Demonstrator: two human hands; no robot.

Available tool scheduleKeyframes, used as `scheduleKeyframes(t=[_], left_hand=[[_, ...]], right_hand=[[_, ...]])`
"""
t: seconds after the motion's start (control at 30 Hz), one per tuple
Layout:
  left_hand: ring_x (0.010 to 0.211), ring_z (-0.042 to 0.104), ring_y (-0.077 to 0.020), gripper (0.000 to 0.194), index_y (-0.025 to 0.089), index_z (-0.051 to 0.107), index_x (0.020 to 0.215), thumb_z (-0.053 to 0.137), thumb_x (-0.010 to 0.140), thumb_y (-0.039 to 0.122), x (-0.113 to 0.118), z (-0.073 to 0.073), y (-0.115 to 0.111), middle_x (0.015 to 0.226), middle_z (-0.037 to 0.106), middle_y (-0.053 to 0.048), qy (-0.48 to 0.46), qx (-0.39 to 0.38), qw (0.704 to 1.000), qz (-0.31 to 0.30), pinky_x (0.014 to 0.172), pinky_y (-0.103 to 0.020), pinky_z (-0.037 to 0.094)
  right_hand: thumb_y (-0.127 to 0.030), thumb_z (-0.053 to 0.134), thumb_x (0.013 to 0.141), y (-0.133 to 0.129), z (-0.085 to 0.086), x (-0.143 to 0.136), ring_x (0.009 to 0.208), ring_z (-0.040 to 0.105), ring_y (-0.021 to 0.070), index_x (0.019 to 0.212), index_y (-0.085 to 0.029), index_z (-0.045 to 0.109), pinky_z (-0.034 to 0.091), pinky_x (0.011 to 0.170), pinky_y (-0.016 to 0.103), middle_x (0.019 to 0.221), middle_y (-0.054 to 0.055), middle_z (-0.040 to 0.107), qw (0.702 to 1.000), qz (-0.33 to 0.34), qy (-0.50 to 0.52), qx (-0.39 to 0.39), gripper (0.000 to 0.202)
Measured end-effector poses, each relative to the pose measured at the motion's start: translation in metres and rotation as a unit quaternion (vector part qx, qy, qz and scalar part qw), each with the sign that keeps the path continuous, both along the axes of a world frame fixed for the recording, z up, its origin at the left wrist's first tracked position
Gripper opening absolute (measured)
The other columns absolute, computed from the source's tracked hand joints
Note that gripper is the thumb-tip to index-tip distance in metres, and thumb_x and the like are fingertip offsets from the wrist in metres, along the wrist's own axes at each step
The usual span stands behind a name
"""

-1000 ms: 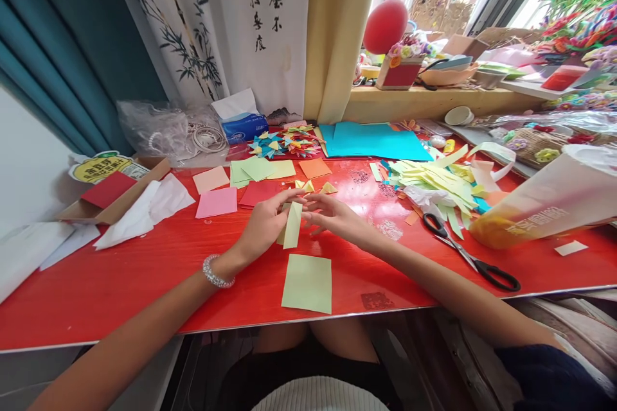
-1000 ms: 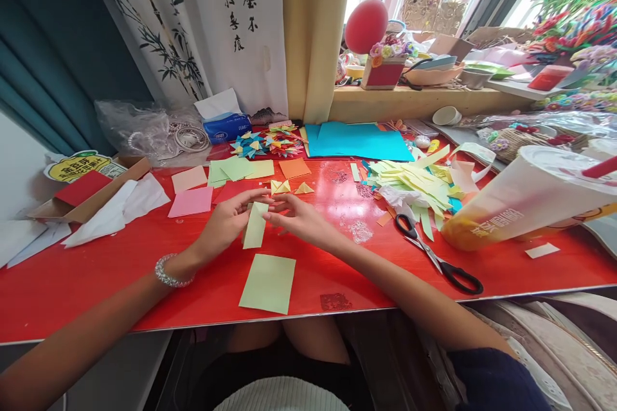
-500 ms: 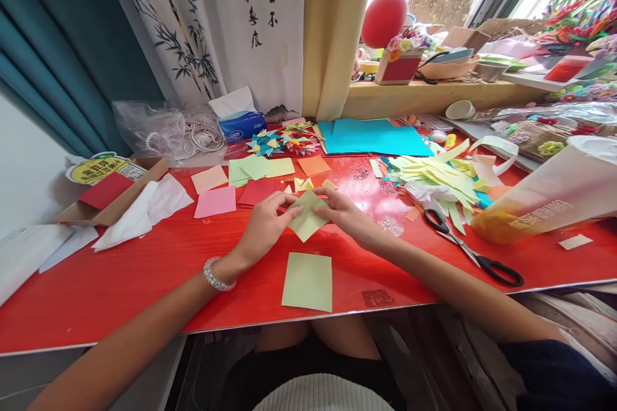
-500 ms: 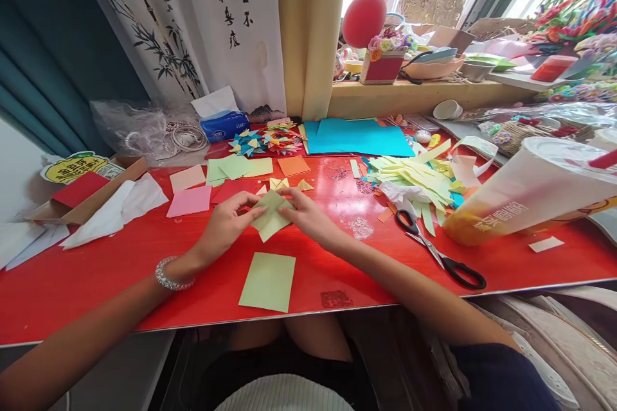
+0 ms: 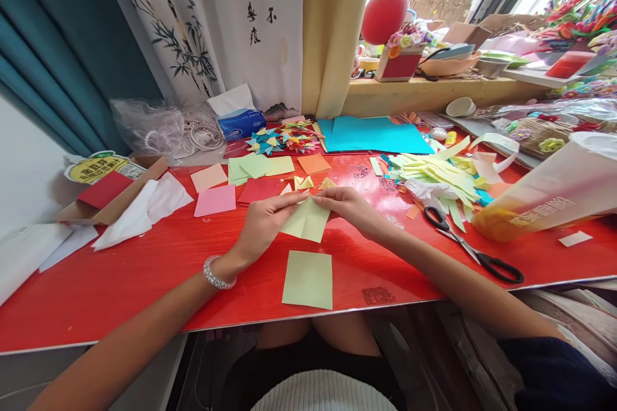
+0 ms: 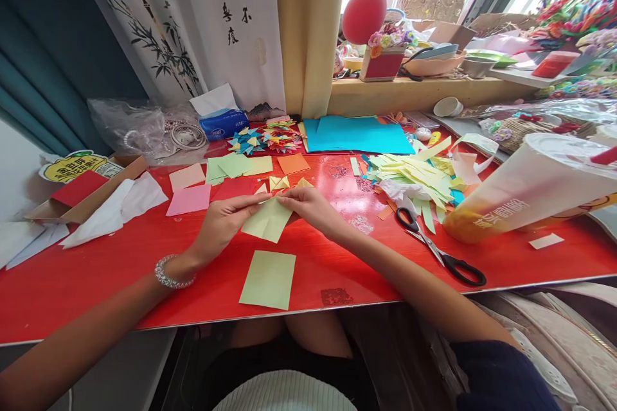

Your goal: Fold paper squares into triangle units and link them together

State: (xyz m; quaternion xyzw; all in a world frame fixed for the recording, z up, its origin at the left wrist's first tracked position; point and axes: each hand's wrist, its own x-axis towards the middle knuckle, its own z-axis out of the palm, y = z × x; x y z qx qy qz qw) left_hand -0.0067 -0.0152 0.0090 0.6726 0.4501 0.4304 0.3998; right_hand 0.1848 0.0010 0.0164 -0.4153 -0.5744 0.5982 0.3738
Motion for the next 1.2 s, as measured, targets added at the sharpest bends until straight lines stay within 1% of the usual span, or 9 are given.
scheduleKeyframes(t=[0.07, 0.17, 0.27, 0.4, 0.53, 0.8, 0.97, 1.07, 1.2], left_hand=[[0.11, 0.059, -0.0185, 0.027, 0.026, 0.068, 0.109, 0.057, 0.085, 0.029, -0.001, 0.001, 0.0, 0.116, 0.067, -0.001, 0.025, 0.024, 0.999, -0.016, 0.092, -0.03, 0.047], [0.113, 0.058, -0.0186, 0.029, 0.026, 0.067, 0.112, 0.057, 0.085, 0.031, -0.001, 0.003, 0.0, 0.119, 0.066, -0.001, 0.043, 0.036, 0.998, -0.036, 0.095, -0.031, 0.045], [0.11, 0.06, -0.0183, 0.028, 0.026, 0.069, 0.108, 0.059, 0.084, 0.036, 0.001, 0.005, 0.0, 0.115, 0.068, -0.001, 0.021, 0.014, 0.999, -0.04, 0.09, -0.028, 0.048], [0.106, 0.061, -0.0173, 0.027, 0.026, 0.071, 0.103, 0.063, 0.081, 0.038, 0.002, 0.004, 0.001, 0.109, 0.07, -0.001, -0.014, -0.011, 0.999, -0.03, 0.087, -0.025, 0.049], [0.107, 0.061, -0.0176, 0.027, 0.026, 0.071, 0.104, 0.063, 0.081, 0.038, 0.002, 0.001, 0.001, 0.112, 0.068, -0.001, -0.02, 0.001, 0.999, -0.039, 0.088, -0.026, 0.048], [0.1, 0.061, -0.0172, 0.025, 0.025, 0.071, 0.103, 0.061, 0.083, 0.037, 0.002, -0.001, 0.0, 0.108, 0.067, -0.003, 0.015, 0.034, 0.999, -0.036, 0.082, -0.027, 0.049], [0.101, 0.06, -0.0174, 0.025, 0.024, 0.071, 0.102, 0.058, 0.084, 0.036, 0.005, 0.003, -0.005, 0.108, 0.067, -0.004, 0.037, 0.058, 0.997, -0.04, 0.09, -0.031, 0.047], [0.104, 0.06, -0.0181, 0.027, 0.023, 0.072, 0.099, 0.056, 0.085, 0.04, 0.005, 0.007, -0.005, 0.108, 0.068, -0.004, 0.019, 0.025, 0.999, -0.042, 0.094, -0.032, 0.045], [0.11, 0.058, -0.0203, 0.029, 0.025, 0.071, 0.103, 0.06, 0.082, 0.042, 0.004, 0.008, 0.002, 0.112, 0.068, -0.003, -0.031, -0.058, 0.997, -0.042, 0.095, -0.033, 0.045]], right_hand=[[-0.03, 0.06, 0.085, 0.001, -0.001, 0.002, 0.067, 0.062, 0.0087, 0.09, -0.012, 0.069, 0.052, 0.064, 0.021, 0.076, 0.002, 0.065, 1.0, 0.004, 0.008, 0.004, 0.021], [-0.03, 0.059, 0.086, 0.001, -0.001, 0.003, 0.068, 0.062, 0.0086, 0.091, -0.011, 0.069, 0.052, 0.064, 0.021, 0.077, 0.003, 0.066, 1.0, 0.002, 0.012, 0.003, 0.022], [-0.03, 0.059, 0.086, 0.001, -0.001, 0.002, 0.069, 0.062, 0.0086, 0.088, -0.011, 0.069, 0.052, 0.065, 0.021, 0.077, 0.003, 0.066, 1.0, 0.002, 0.015, -0.001, 0.022], [-0.031, 0.06, 0.085, 0.0, -0.001, 0.001, 0.067, 0.062, 0.0087, 0.084, -0.012, 0.069, 0.053, 0.066, 0.022, 0.075, 0.003, 0.066, 1.0, 0.008, 0.023, -0.004, 0.021], [-0.034, 0.062, 0.083, 0.001, -0.004, 0.001, 0.069, 0.063, 0.0097, 0.089, -0.011, 0.069, 0.053, 0.065, 0.022, 0.076, 0.004, 0.067, 0.999, 0.005, 0.032, -0.011, 0.025], [-0.043, 0.066, 0.077, -0.002, -0.008, -0.002, 0.07, 0.061, 0.0121, 0.087, -0.012, 0.07, 0.051, 0.066, 0.026, 0.075, 0.005, 0.064, 0.999, 0.002, 0.04, 0.003, 0.033], [-0.045, 0.063, 0.079, -0.002, -0.01, -0.001, 0.067, 0.056, 0.0109, 0.08, -0.013, 0.066, 0.047, 0.062, 0.025, 0.072, 0.003, 0.06, 0.999, -0.005, 0.012, 0.031, 0.032], [-0.045, 0.06, 0.081, -0.003, -0.008, 0.0, 0.065, 0.052, 0.0096, 0.077, -0.014, 0.064, 0.043, 0.059, 0.023, 0.071, 0.001, 0.057, 0.996, -0.008, -0.024, 0.083, 0.032], [-0.045, 0.057, 0.083, -0.004, -0.004, 0.001, 0.066, 0.05, 0.0098, 0.081, -0.014, 0.064, 0.04, 0.058, 0.023, 0.074, 0.001, 0.057, 0.989, -0.009, -0.066, 0.134, 0.032]])
